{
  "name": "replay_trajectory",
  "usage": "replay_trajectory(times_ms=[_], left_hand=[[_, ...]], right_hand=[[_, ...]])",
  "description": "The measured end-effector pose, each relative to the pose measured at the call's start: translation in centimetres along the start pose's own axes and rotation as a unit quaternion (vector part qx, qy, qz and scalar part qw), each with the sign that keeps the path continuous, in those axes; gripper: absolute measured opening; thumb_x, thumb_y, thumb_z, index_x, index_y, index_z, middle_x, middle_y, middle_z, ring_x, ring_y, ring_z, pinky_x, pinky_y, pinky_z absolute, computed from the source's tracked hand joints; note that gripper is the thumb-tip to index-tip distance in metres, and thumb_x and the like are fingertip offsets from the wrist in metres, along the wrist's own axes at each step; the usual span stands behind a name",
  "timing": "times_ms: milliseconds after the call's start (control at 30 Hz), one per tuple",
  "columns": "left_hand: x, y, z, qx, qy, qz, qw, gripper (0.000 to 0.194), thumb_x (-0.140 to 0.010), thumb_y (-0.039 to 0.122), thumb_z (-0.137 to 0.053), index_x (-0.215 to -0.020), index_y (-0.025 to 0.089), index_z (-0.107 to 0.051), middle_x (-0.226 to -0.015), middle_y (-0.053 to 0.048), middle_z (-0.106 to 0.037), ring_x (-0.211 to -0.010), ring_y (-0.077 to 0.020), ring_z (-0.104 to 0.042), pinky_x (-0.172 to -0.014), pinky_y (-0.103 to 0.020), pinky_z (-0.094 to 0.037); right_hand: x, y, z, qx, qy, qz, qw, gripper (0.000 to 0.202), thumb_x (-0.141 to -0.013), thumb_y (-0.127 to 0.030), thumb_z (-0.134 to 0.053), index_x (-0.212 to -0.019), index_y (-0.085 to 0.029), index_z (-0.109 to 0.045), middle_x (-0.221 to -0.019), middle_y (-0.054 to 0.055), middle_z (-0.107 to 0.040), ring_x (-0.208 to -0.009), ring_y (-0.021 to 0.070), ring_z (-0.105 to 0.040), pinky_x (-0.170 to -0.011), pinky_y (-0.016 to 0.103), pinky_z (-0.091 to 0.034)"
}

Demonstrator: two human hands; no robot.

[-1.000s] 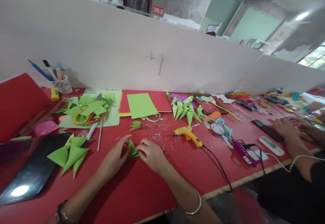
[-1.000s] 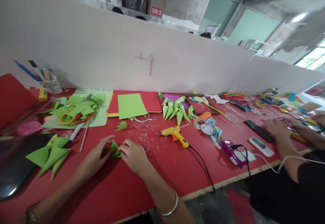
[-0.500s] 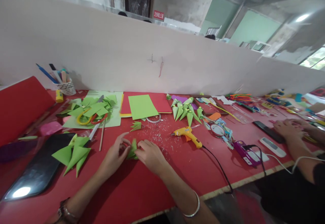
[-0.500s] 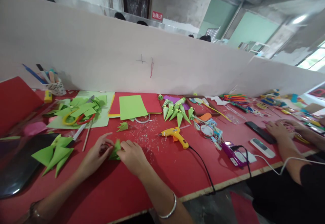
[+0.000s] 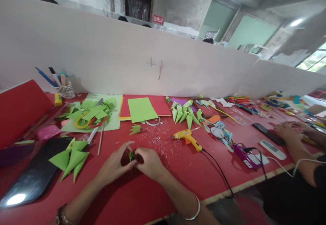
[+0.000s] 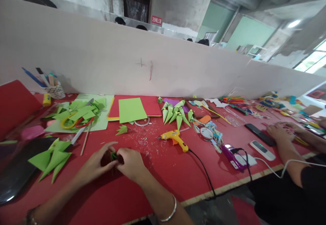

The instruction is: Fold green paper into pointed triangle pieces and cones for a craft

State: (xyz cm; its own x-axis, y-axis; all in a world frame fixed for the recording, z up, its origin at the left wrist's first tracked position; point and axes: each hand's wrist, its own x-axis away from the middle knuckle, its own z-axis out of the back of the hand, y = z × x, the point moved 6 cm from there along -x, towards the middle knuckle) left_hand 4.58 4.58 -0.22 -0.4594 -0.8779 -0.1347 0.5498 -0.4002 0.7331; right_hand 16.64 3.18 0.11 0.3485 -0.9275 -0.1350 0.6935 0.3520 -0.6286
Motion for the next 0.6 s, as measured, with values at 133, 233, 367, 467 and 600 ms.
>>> replay_trajectory(times_ms=[133,233,367,467,600], left_hand=[[0.0,-0.6,-0.6,-0.005,-0.012,0.012,1.0,0.04,-0.079,0.033,-0.049,-0.117,0.022,-0.042,-0.099,-0.005,-0.063,-0.088,-0.0188,-0.06,-0.078,-0.031,-0.046],[0.0,-0.9,-0.8,-0.011,-0.002,0.004,1.0,0.041,-0.077,0.032,-0.052,-0.116,0.024,-0.044,-0.108,-0.007,-0.061,-0.096,-0.0208,-0.058,-0.083,-0.033,-0.045],[-0.1,-1.3,-0.9,-0.012,0.01,-0.007,1.0,0.039,-0.075,0.027,-0.055,-0.113,0.025,-0.047,-0.111,-0.007,-0.06,-0.102,-0.022,-0.056,-0.088,-0.036,-0.043],[-0.2,-1.4,-0.8,-0.008,0.023,-0.005,1.0,0.037,-0.074,0.026,-0.055,-0.11,0.022,-0.048,-0.111,-0.008,-0.06,-0.103,-0.0224,-0.055,-0.089,-0.037,-0.043],[-0.2,-1.1,-0.6,0.001,0.025,-0.003,1.0,0.038,-0.075,0.026,-0.055,-0.112,0.023,-0.047,-0.108,-0.007,-0.059,-0.1,-0.0219,-0.056,-0.087,-0.038,-0.044]], right_hand=[[0.0,0.2,-0.2,0.023,0.009,0.003,1.0,0.005,-0.068,-0.016,-0.053,-0.069,-0.019,-0.049,-0.067,-0.003,-0.052,-0.059,0.0098,-0.042,-0.053,0.02,-0.027],[0.0,0.3,-0.4,0.03,0.005,0.008,0.999,0.005,-0.068,-0.017,-0.054,-0.067,-0.018,-0.049,-0.069,-0.002,-0.052,-0.061,0.0103,-0.043,-0.054,0.02,-0.027],[-0.1,0.3,-0.5,0.013,0.004,0.012,1.0,0.005,-0.069,-0.017,-0.055,-0.069,-0.018,-0.05,-0.07,-0.002,-0.053,-0.063,0.0106,-0.044,-0.055,0.02,-0.028],[-0.1,0.4,-0.4,-0.004,0.013,0.006,1.0,0.005,-0.069,-0.015,-0.054,-0.069,-0.018,-0.05,-0.07,-0.002,-0.053,-0.063,0.0104,-0.044,-0.055,0.02,-0.029],[0.0,0.5,-0.4,-0.022,0.008,-0.003,1.0,0.005,-0.069,-0.014,-0.054,-0.07,-0.018,-0.052,-0.069,-0.002,-0.055,-0.063,0.0109,-0.046,-0.056,0.02,-0.032]])
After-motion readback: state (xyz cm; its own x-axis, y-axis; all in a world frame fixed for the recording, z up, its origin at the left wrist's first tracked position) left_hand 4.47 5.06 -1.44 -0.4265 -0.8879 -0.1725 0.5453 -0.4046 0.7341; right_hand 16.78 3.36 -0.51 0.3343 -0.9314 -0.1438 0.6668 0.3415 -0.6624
